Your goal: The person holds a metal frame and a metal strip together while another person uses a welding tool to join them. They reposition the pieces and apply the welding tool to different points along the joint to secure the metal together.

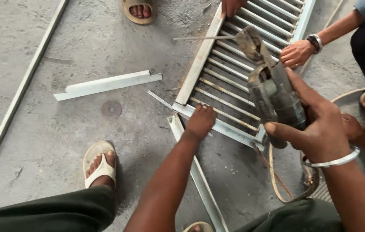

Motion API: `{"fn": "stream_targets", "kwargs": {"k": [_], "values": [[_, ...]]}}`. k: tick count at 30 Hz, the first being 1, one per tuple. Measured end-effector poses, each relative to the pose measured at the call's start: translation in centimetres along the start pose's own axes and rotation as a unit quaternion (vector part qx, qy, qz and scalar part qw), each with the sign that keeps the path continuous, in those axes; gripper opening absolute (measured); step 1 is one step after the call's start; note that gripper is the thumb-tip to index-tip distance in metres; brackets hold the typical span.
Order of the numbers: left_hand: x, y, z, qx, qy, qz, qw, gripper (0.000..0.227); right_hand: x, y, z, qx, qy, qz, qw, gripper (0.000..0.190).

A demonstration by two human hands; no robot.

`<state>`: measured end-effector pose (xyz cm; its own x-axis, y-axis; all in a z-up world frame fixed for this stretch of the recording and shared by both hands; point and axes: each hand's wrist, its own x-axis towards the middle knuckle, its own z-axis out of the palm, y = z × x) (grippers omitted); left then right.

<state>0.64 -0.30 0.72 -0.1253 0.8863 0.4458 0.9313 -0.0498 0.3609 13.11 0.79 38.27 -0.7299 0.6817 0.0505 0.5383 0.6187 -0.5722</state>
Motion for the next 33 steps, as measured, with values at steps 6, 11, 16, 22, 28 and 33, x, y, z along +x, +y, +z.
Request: {"fn": "stream_targets", "kwargs": {"k": [6, 11, 16, 22, 28, 33], "values": [[0.5, 0.6, -0.3, 0.018, -0.029, -0.003, 0.999, 0.011, 0.6, -0.4, 0.6, 0.031, 0.003, 0.000, 1.000, 0.108], [0.2, 1.3, -1.4, 0.028, -0.026, -0.023, 0.999, 0.010, 1.2, -0.2, 1.2, 0.021, -0.015, 0.001, 1.000, 0.109], [0.1, 1.0, -1.3, 0.068, -0.024, -0.009, 0.997, 0.013, 1.8, -0.2, 1.7, -0.011, -0.031, 0.001, 0.999, 0.110], [0.0, 1.0, -1.8, 0.047, -0.036, 0.002, 0.998, 0.012, 2.1, -0.1, 1.7, -0.002, -0.030, -0.004, 1.000, 0.110], [-0.1, 1.0, -2.1, 0.045, -0.029, -0.001, 0.999, 0.012, 2.2, -0.3, 1.8, -0.056, -0.036, 0.007, 0.998, 0.111], [0.0, 0.7, -2.0, 0.031, -0.030, 0.005, 0.999, 0.013, 2.3, 0.1, 2.4, -0.118, -0.054, 0.036, 0.991, 0.111]]}}
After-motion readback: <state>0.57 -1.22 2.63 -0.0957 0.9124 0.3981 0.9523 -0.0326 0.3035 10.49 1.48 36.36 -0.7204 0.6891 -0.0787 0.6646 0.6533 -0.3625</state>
